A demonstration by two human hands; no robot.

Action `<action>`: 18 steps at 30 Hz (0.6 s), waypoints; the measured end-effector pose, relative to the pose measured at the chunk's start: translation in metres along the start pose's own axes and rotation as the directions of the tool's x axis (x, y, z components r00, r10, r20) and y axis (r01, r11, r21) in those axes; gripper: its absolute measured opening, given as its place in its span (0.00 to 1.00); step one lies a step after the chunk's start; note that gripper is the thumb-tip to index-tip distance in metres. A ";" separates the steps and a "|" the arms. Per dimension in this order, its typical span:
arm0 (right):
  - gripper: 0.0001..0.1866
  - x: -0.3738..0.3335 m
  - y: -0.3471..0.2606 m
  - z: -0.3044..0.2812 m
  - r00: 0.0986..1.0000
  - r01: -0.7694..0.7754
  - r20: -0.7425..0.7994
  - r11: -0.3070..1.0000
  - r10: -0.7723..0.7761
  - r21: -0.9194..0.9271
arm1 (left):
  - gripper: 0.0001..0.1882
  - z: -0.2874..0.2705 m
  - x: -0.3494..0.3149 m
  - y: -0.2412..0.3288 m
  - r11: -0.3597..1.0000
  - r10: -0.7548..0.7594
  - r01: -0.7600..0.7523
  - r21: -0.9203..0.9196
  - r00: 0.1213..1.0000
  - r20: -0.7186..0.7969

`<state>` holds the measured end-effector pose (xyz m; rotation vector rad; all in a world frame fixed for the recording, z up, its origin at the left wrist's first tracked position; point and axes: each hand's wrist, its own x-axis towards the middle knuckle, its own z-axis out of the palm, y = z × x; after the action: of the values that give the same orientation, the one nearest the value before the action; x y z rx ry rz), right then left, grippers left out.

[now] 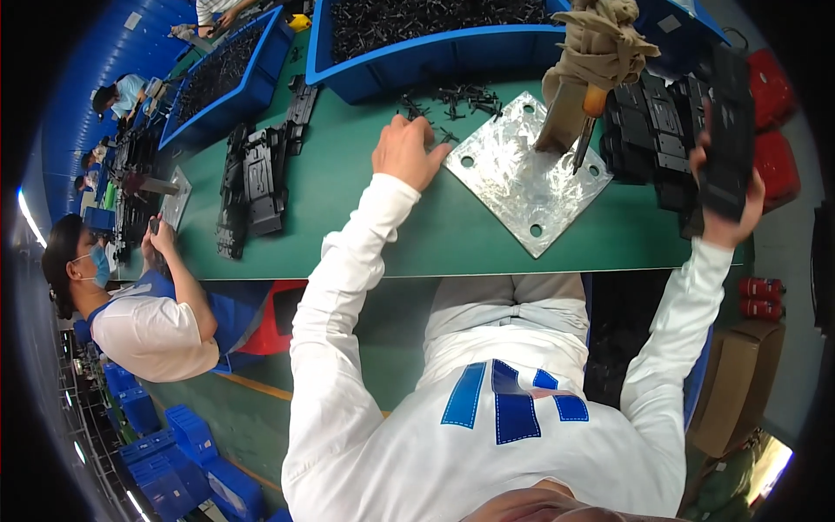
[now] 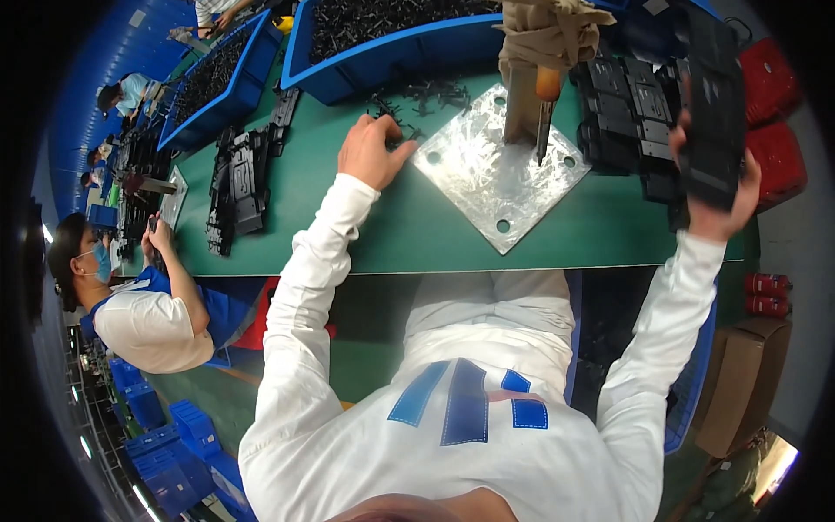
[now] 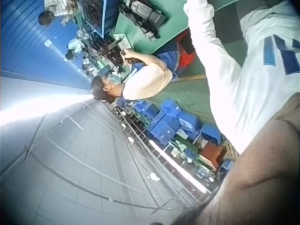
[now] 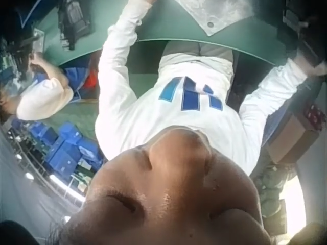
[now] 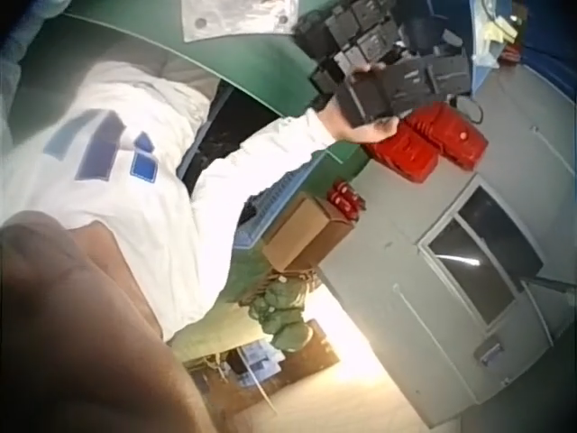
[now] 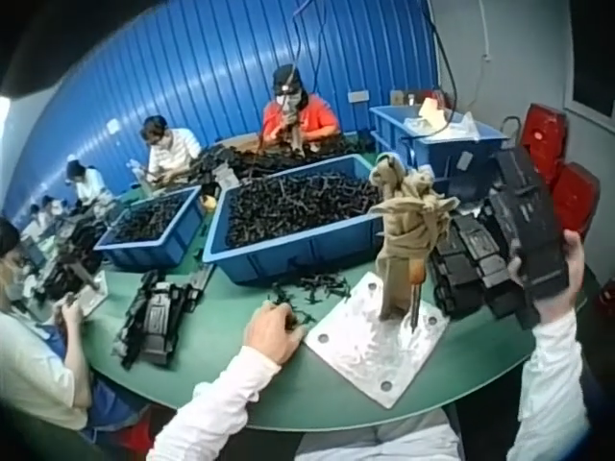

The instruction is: Assembling components of a toy truck chassis and attaching wheels using an automated screwdriver at a factory workstation.

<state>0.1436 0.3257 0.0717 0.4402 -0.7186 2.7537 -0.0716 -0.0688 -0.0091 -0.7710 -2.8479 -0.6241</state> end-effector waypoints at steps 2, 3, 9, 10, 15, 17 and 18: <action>0.45 -0.035 0.017 0.008 0.998 -0.029 0.053 0.993 0.023 0.111 | 0.10 -0.001 0.010 -0.001 0.999 -0.031 0.028 0.027 0.994 0.101; 0.45 -0.055 0.028 0.008 0.999 -0.019 0.043 0.987 0.012 0.161 | 0.10 0.000 0.010 -0.004 0.999 -0.041 0.038 0.033 0.993 0.110; 0.50 -0.166 0.096 0.008 0.895 -0.069 -0.442 0.957 -0.064 -0.280 | 0.09 -0.009 -0.011 -0.018 0.979 0.128 -0.146 -0.143 0.983 -0.128; 0.51 -0.160 0.111 0.032 0.881 -0.127 -0.468 0.917 -0.071 -0.378 | 0.09 -0.017 -0.020 -0.011 0.965 0.089 -0.117 -0.237 0.988 -0.124; 0.54 -0.179 0.139 0.021 0.849 -0.258 -0.517 0.939 0.108 -0.228 | 0.07 -0.026 -0.066 0.000 0.952 0.130 -0.192 -0.239 0.959 -0.253; 0.46 -0.181 0.148 0.015 0.848 -0.275 -0.510 0.942 0.145 -0.190 | 0.09 -0.020 -0.076 0.001 0.968 0.187 -0.226 -0.112 0.941 -0.284; 0.40 -0.176 0.153 0.018 0.795 -0.335 -0.579 0.927 0.183 -0.168 | 0.10 -0.018 -0.082 0.002 0.968 0.242 -0.251 0.014 0.916 -0.321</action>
<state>0.2600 0.1566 -0.0408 -0.5473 -1.0163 2.7424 0.0003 -0.1124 -0.0108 -0.9201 -2.4046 -0.6818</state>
